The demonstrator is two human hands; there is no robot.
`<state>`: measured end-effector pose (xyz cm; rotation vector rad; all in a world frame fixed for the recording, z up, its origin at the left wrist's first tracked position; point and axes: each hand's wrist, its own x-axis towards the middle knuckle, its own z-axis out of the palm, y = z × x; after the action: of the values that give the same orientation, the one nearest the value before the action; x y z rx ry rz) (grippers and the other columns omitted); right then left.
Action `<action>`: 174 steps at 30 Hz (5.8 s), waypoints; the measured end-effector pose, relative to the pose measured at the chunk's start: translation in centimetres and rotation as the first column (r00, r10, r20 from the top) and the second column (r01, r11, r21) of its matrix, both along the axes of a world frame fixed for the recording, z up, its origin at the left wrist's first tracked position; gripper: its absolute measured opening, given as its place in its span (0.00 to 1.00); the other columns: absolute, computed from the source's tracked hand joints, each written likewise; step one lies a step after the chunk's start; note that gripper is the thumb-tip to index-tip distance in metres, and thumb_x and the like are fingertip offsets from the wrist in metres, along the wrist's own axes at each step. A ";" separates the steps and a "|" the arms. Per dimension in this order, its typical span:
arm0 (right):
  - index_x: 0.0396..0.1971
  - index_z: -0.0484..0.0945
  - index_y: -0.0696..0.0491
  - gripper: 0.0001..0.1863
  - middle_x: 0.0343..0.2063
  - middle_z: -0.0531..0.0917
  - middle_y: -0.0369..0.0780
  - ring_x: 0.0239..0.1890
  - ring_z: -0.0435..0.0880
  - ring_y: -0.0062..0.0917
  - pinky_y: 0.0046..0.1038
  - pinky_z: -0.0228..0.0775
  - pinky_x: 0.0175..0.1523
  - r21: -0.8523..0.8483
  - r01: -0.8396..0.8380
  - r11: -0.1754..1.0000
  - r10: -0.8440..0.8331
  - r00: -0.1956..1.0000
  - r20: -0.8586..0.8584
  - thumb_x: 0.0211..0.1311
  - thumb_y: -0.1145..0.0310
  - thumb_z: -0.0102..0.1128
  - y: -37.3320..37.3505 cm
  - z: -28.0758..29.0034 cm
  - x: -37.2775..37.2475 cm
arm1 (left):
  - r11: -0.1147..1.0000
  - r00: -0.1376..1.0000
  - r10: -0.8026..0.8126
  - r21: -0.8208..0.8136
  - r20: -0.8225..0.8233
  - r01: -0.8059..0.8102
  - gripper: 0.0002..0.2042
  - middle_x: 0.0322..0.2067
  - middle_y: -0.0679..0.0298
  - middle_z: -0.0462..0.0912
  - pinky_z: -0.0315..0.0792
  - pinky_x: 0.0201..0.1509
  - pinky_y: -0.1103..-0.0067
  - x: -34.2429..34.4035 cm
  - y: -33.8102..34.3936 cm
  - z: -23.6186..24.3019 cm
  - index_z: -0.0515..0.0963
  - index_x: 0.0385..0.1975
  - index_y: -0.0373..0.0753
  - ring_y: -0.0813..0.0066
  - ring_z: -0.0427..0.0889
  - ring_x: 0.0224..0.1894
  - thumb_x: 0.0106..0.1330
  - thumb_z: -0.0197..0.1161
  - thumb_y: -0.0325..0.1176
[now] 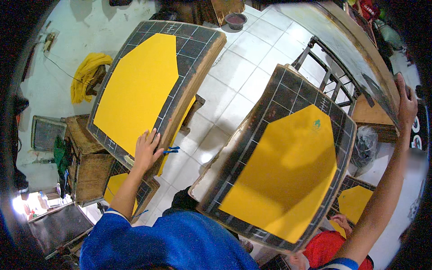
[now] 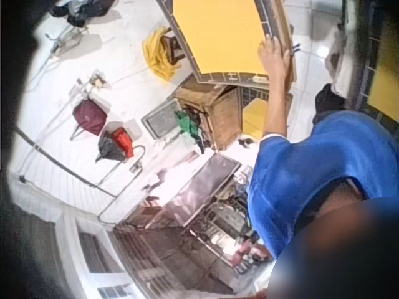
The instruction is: The person repeatedly aligns a screen-printing frame over a yellow fabric piece and uses a green squeegee to pull ink across the screen. The person then lifts the frame, places it aside, and repeats the cycle on the same fabric piece.
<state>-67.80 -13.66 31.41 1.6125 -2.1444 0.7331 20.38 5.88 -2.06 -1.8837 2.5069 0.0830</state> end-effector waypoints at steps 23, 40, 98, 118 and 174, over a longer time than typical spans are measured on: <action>0.49 0.87 0.51 0.49 0.45 0.88 0.49 0.52 0.87 0.42 0.39 0.73 0.60 -0.015 0.140 0.990 -0.139 0.990 0.013 0.53 0.17 0.56 3.9 -1.7 9.1 | 0.672 0.708 -0.673 0.224 -0.213 0.706 0.18 0.31 0.52 0.86 0.75 0.47 0.59 -26.0 -1.1 4.8 0.88 0.35 0.43 0.53 0.85 0.41 0.62 0.69 0.53; 0.55 0.85 0.45 0.33 0.52 0.86 0.51 0.57 0.83 0.52 0.48 0.75 0.61 -0.046 0.226 0.973 -0.230 0.966 -0.122 0.62 0.35 0.58 3.2 -4.9 6.9 | 0.582 0.570 0.747 -0.078 -0.343 -0.809 0.29 0.22 0.46 0.81 0.69 0.32 0.58 3.4 21.0 -1.0 0.81 0.26 0.31 0.46 0.78 0.25 0.76 0.59 0.56; 0.46 0.84 0.51 0.19 0.41 0.85 0.41 0.48 0.81 0.40 0.48 0.67 0.52 0.177 -0.084 0.981 0.063 0.991 0.120 0.56 0.60 0.76 15.8 -24.8 19.8 | 0.593 -0.131 0.798 0.805 -0.589 -0.010 0.16 0.33 0.68 0.83 0.73 0.34 0.80 -33.5 -19.4 2.9 0.79 0.43 0.45 0.76 0.81 0.33 0.70 0.68 0.51; 0.51 0.80 0.50 0.21 0.46 0.89 0.43 0.52 0.86 0.45 0.53 0.68 0.53 0.701 -0.258 0.665 0.030 0.947 0.321 0.58 0.67 0.74 2.1 -32.5 8.1 | 0.523 0.047 0.845 0.806 -0.533 -0.278 0.38 0.73 0.49 0.64 0.57 0.76 0.61 -37.0 -16.4 -6.2 0.57 0.74 0.32 0.54 0.62 0.74 0.79 0.50 0.60; 0.56 0.79 0.46 0.28 0.53 0.82 0.40 0.57 0.78 0.40 0.46 0.67 0.60 0.246 -0.091 0.965 0.083 0.996 0.042 0.52 0.73 0.70 20.8 -31.2 21.2 | 0.807 -0.328 0.541 0.587 -0.775 -0.055 0.20 0.49 0.63 0.80 0.69 0.61 0.75 -36.3 -14.9 -1.6 0.75 0.51 0.34 0.76 0.75 0.52 0.76 0.63 0.47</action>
<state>-46.58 7.13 0.22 1.8419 -2.2747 0.5354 -15.95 -9.00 -3.67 -2.6378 1.4146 3.0169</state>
